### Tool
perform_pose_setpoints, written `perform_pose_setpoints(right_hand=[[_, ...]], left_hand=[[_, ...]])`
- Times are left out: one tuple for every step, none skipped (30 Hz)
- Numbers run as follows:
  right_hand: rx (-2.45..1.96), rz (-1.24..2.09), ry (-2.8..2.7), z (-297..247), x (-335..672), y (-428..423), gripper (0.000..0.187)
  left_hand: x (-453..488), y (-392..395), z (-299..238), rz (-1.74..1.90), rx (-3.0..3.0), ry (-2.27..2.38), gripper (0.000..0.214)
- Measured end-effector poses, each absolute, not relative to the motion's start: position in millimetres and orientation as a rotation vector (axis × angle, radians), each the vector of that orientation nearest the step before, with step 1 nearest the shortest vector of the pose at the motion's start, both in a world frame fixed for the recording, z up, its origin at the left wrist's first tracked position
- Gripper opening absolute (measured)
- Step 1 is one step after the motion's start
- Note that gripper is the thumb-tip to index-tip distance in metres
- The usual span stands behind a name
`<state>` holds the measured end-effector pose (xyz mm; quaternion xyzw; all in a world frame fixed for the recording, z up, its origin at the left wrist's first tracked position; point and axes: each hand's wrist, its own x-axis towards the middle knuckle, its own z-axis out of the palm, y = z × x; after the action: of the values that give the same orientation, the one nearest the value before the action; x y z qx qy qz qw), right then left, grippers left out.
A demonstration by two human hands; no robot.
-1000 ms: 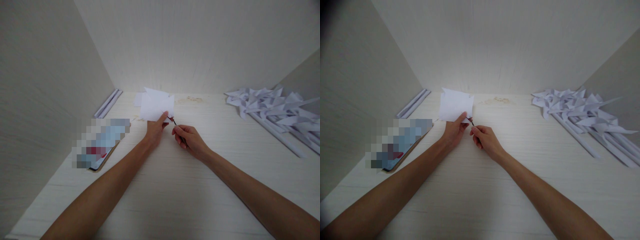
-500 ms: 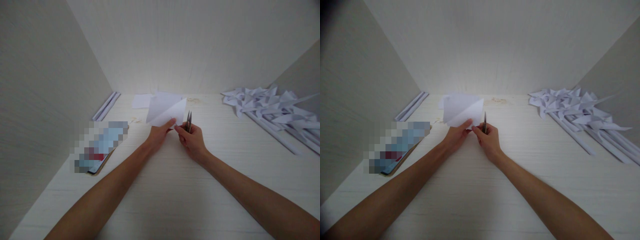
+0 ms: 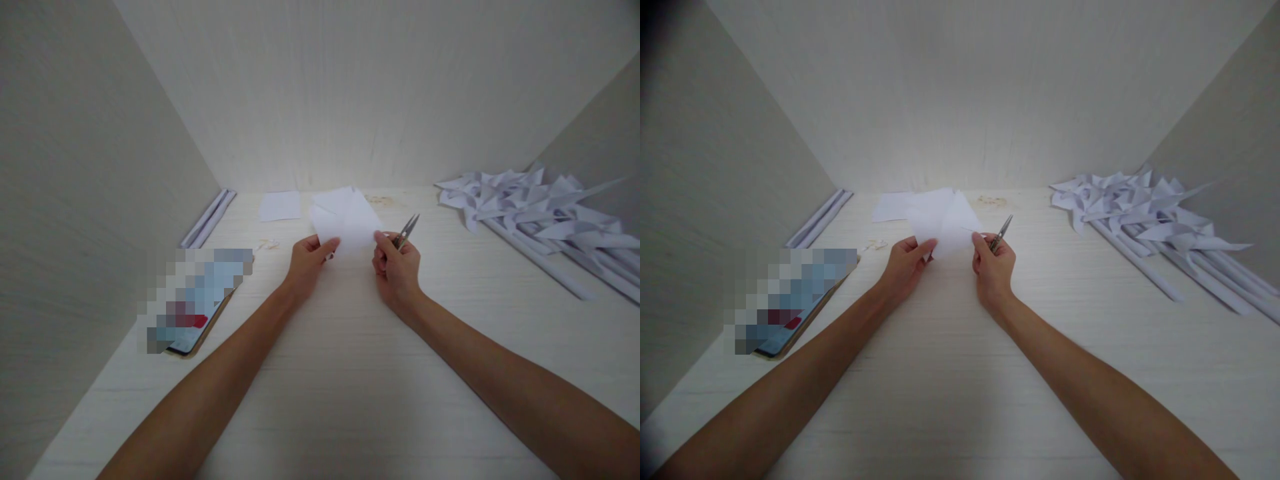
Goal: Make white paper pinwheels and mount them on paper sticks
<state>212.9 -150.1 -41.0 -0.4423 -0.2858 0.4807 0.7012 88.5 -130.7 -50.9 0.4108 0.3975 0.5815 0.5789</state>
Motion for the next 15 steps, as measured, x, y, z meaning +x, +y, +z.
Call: perform_pose_setpoints(right_hand=[[-0.975, 1.065, -0.636, -41, 213, -150, 0.026], [-0.966, 1.064, -0.636, -41, 214, -149, 0.027], [-0.960, 1.067, -0.637, -41, 214, -149, 0.029], [-0.956, 1.071, -0.639, -41, 214, -149, 0.030], [-0.957, 1.077, -0.645, -41, 213, -149, 0.031], [-0.959, 1.081, -0.654, -41, 213, -150, 0.032], [-0.962, 1.082, -0.663, -41, 213, -150, 0.032], [-0.965, 1.082, -0.671, -42, 213, -150, 0.031], [-0.968, 1.085, -0.679, -42, 212, -150, 0.029], [-0.969, 1.091, -0.688, -42, 212, -150, 0.026], [-0.970, 1.100, -0.701, -42, 212, -150, 0.024], [-0.970, 1.109, -0.717, -43, 212, -150, 0.022], [-0.969, 1.109, -0.732, -43, 213, -150, 0.020], [-0.968, 1.098, -0.738, -43, 213, -149, 0.019], [-0.968, 1.076, -0.730, -44, 214, -149, 0.019]], left_hand=[[89, -131, -53, 1.336, 1.011, 0.931, 0.013], [88, -131, -55, 1.313, 1.053, 0.931, 0.013], [88, -131, -56, 1.294, 1.085, 0.934, 0.013], [88, -131, -57, 1.278, 1.103, 0.940, 0.013], [88, -131, -58, 1.271, 1.107, 0.951, 0.013], [88, -131, -57, 1.277, 1.098, 0.963, 0.012], [88, -130, -57, 1.294, 1.072, 0.974, 0.012], [89, -130, -55, 1.318, 1.029, 0.981, 0.011], [89, -131, -53, 1.346, 0.976, 0.977, 0.011], [90, -131, -51, 1.375, 0.920, 0.962, 0.010], [90, -131, -48, 1.401, 0.867, 0.943, 0.011], [90, -132, -46, 1.419, 0.823, 0.924, 0.011], [91, -132, -43, 1.432, 0.791, 0.909, 0.011], [90, -133, -41, 1.435, 0.773, 0.901, 0.012], [90, -134, -40, 1.427, 0.767, 0.903, 0.012]])
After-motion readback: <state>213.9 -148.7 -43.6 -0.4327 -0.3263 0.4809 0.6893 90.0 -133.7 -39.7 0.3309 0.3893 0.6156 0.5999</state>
